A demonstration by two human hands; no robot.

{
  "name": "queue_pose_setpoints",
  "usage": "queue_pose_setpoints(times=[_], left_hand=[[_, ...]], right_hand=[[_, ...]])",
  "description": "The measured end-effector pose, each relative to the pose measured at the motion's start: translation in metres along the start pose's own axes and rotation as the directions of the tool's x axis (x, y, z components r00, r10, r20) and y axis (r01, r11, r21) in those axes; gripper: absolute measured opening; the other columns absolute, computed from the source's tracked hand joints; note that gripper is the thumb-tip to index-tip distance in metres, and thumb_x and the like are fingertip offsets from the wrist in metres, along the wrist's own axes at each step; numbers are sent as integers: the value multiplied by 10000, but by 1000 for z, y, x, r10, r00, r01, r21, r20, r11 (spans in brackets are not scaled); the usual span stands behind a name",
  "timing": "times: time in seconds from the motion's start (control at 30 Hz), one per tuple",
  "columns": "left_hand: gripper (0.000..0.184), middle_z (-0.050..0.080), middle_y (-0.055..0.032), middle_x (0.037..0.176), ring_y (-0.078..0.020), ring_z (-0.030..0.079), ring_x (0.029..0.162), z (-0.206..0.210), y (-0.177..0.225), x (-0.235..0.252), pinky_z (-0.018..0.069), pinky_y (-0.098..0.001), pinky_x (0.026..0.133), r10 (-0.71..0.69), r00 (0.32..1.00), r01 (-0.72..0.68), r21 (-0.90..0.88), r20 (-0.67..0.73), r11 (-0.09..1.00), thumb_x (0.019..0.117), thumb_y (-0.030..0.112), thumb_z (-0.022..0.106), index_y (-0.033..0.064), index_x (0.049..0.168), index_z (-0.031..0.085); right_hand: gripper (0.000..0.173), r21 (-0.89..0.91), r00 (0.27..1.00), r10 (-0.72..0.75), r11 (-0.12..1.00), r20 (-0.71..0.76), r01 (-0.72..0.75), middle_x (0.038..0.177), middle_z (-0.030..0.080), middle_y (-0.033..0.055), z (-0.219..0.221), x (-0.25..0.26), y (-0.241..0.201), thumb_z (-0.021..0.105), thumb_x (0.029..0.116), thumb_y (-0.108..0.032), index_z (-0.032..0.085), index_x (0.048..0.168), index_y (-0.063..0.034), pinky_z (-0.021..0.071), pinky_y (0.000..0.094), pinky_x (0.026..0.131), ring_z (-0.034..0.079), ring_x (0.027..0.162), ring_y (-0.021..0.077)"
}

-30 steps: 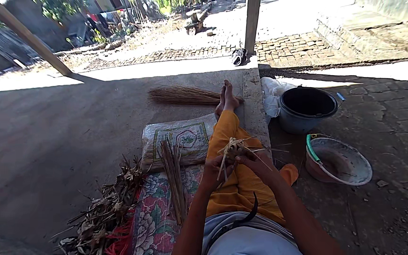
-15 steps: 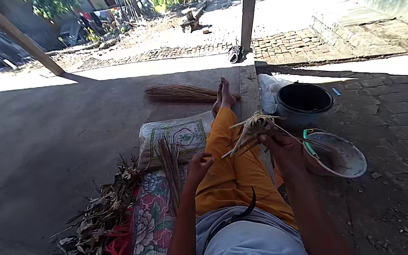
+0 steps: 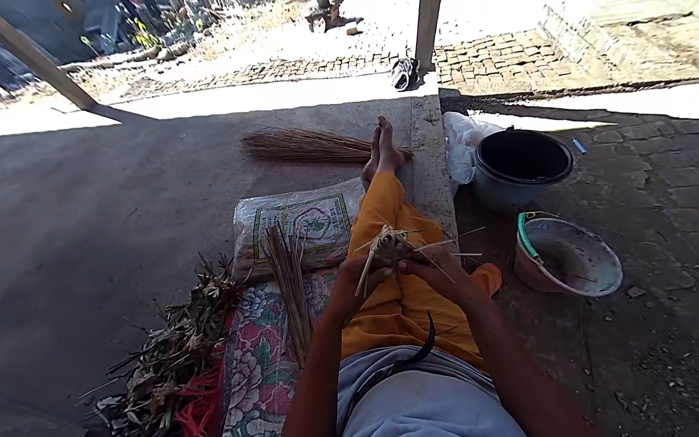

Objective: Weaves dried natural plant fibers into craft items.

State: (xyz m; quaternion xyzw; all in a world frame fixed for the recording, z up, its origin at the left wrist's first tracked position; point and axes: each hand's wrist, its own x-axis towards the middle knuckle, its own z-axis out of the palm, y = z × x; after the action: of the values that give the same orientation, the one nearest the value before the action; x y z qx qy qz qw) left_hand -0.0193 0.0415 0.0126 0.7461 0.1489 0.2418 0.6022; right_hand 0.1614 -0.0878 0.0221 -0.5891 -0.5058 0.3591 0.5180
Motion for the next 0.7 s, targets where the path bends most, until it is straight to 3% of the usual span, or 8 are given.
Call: queue_pose_setpoints(times=[0.13,0.23,0.33,0.5,0.7], left_hand=[[55,734,44,849,-33,686,762,-6,3,-4,579,-229,751,19,995,1,-203,97,979,945,55,682,31,985,712],[113,742,24,926,-37,691,855,1,5,-5,578,-252,822,128,990,-118,-143,63,983,919,16,702,-4,1030,707],[72,735,-9,1017,-27,669,978,11,10,-3,556,-234,912,252,967,-253,-26,-34,967,876,26,751,-10,938,749],[86,722,-3,962,-32,675,833,25,11,0,591,-222,756,324,936,-336,-69,-140,939,865,-5,751,-3,950,740],[141,727,30,882,-18,662,763,41,11,0,571,-204,708,282,919,-330,-143,-275,933,846,-64,715,11,966,720]], right_hand=[[87,245,988,-31,970,151,-7,833,684,-122,-11,-7,-1,644,973,-100,726,950,-79,509,146,746,606,768,-62],[73,389,977,-94,921,193,12,917,725,-98,-15,-10,1,683,949,-74,746,972,-104,549,193,827,656,862,-14],[85,487,972,-115,874,206,0,896,731,-89,-16,-10,1,704,929,-66,743,977,-124,559,190,744,663,794,0],[114,584,974,-136,812,180,5,928,742,-12,-17,-13,-8,705,931,-40,714,1036,-83,618,262,770,718,796,88],[109,557,996,-87,827,4,70,851,746,8,-5,-15,-22,716,886,42,708,929,-58,630,269,762,730,753,109]])
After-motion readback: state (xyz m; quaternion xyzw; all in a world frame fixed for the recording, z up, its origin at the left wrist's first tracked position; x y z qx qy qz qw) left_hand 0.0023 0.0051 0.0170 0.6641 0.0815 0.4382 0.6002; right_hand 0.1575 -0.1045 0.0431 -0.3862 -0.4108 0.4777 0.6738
